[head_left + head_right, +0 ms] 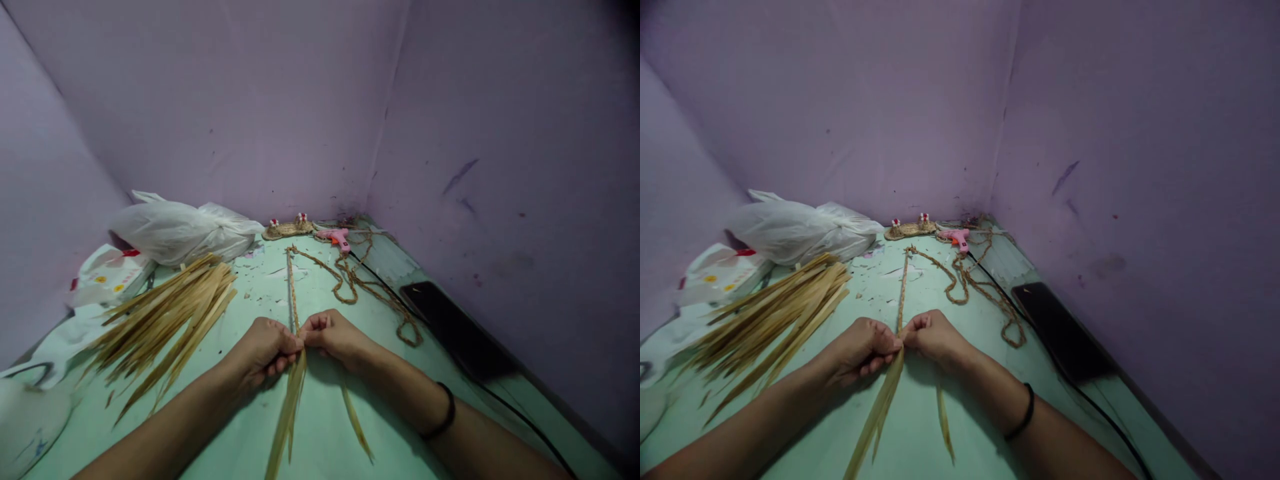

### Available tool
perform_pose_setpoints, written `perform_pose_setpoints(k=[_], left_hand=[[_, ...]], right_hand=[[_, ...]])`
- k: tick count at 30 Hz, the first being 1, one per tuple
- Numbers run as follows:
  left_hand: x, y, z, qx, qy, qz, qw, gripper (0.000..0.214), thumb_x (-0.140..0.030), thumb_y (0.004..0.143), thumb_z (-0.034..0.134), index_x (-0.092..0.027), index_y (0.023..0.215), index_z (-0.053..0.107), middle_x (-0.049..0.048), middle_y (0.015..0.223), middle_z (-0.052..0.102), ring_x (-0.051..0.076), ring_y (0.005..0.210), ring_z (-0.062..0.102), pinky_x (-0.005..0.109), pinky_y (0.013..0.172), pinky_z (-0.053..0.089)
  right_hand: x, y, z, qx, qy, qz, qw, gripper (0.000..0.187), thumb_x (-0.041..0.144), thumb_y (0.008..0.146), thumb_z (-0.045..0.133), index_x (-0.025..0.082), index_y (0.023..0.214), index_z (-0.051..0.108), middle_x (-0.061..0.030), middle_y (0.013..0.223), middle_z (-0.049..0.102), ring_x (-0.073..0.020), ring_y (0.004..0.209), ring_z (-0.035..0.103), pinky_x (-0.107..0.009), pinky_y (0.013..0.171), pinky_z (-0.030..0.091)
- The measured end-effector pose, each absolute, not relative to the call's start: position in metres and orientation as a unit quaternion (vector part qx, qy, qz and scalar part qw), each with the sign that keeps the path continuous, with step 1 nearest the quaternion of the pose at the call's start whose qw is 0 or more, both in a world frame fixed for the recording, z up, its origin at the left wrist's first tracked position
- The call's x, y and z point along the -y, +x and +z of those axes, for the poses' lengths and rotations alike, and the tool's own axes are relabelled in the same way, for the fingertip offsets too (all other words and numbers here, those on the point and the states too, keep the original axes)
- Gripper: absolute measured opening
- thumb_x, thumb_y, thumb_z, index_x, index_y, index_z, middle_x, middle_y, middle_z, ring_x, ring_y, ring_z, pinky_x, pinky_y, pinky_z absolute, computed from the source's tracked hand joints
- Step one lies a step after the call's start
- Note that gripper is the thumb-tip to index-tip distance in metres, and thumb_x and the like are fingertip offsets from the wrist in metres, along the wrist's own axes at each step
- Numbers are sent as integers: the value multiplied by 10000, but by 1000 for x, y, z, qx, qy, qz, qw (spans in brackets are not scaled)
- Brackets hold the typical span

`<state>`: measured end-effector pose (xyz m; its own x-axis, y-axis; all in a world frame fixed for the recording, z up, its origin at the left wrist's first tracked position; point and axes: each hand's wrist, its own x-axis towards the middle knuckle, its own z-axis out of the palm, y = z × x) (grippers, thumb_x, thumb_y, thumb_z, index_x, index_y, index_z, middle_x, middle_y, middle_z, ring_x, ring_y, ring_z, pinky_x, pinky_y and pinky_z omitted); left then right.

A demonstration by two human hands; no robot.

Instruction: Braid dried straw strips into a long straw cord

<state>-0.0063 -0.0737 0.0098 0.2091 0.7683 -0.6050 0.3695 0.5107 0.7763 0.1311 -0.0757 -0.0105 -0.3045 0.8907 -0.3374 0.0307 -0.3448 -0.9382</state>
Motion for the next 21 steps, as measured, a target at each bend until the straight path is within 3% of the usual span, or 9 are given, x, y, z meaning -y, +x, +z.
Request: perform_pose_setpoints(k=[7, 12, 15, 21], left_hand=[[76, -3, 7, -603, 561, 262, 504, 224, -234, 485, 645, -135, 486, 445, -51, 357, 416, 23, 331, 313, 150, 346, 197], [80, -1, 16, -602, 483, 186, 608, 245, -319, 570, 613, -162, 705, 482, -68, 371, 453, 42, 240, 282, 156, 281, 161], [80, -2, 15, -556, 472, 189, 658, 227, -315, 570, 612, -144, 650, 486, -27, 436, 519, 35, 262, 332, 145, 263, 198], [75, -8, 6, -562, 480, 185, 648, 167, -260, 578, 584, -139, 563, 471, -42, 362, 453, 43, 245, 323, 147, 239, 216]], right_hand=[[75, 136, -2, 462, -486, 673, 313, 29, 100, 541, 550, 101, 537, 579, 72, 301, 370, -18, 293, 255, -186, 344, 122], [75, 136, -1, 447, -464, 695, 320, 29, 106, 535, 552, 94, 538, 578, 40, 366, 460, -15, 312, 271, -191, 359, 129], [75, 136, -3, 445, -455, 702, 320, 30, 109, 536, 554, 94, 552, 574, 29, 392, 479, -17, 328, 269, -198, 372, 123], [74, 140, -3, 465, -415, 720, 304, 141, 219, 620, 565, 89, 565, 565, 24, 427, 455, -26, 366, 242, -217, 402, 106]])
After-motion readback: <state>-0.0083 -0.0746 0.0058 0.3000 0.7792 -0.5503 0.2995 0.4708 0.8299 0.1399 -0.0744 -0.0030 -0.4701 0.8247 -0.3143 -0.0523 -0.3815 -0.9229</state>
